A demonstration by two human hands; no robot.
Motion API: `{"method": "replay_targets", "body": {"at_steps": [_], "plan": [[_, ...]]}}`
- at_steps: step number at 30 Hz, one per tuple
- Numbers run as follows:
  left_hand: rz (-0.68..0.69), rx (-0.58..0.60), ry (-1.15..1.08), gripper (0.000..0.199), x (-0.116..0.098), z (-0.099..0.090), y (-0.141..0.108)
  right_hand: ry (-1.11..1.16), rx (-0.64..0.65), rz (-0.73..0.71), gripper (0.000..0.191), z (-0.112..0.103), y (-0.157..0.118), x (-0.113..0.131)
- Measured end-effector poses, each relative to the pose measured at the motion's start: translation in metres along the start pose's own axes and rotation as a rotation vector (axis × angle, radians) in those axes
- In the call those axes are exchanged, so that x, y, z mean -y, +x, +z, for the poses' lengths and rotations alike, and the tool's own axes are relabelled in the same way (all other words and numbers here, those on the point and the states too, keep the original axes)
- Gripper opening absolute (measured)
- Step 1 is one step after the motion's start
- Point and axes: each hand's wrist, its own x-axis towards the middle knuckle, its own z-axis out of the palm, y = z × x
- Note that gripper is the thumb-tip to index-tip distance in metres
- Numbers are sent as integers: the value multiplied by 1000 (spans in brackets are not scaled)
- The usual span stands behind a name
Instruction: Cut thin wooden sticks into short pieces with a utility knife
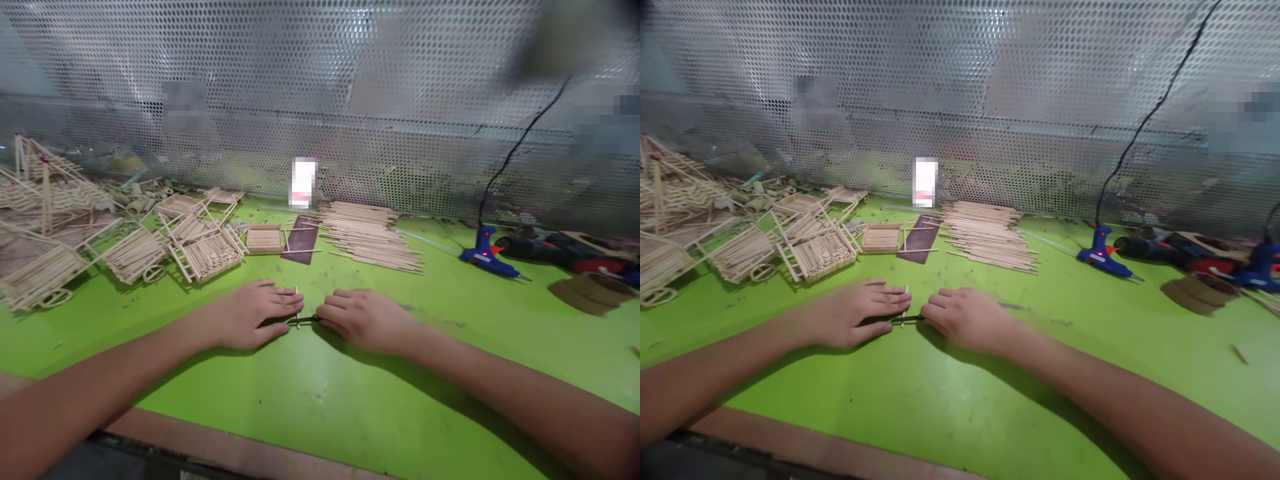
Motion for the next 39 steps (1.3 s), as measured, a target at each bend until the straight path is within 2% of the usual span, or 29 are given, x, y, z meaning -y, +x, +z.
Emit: {"method": "replay_targets", "body": {"at_steps": [10, 18, 30, 39], "plan": [[3, -11, 40, 39, 0, 1, -1, 6, 9, 12, 12, -1, 2, 8], [11, -41, 59, 44, 0, 3, 0, 3, 16, 15, 12, 2, 1, 7], [27, -21, 116, 40, -2, -2, 0, -5, 38, 20, 11, 0, 2, 9], [27, -54, 110, 38, 1, 1, -2, -4, 36, 30, 7, 2, 3, 9]]}}
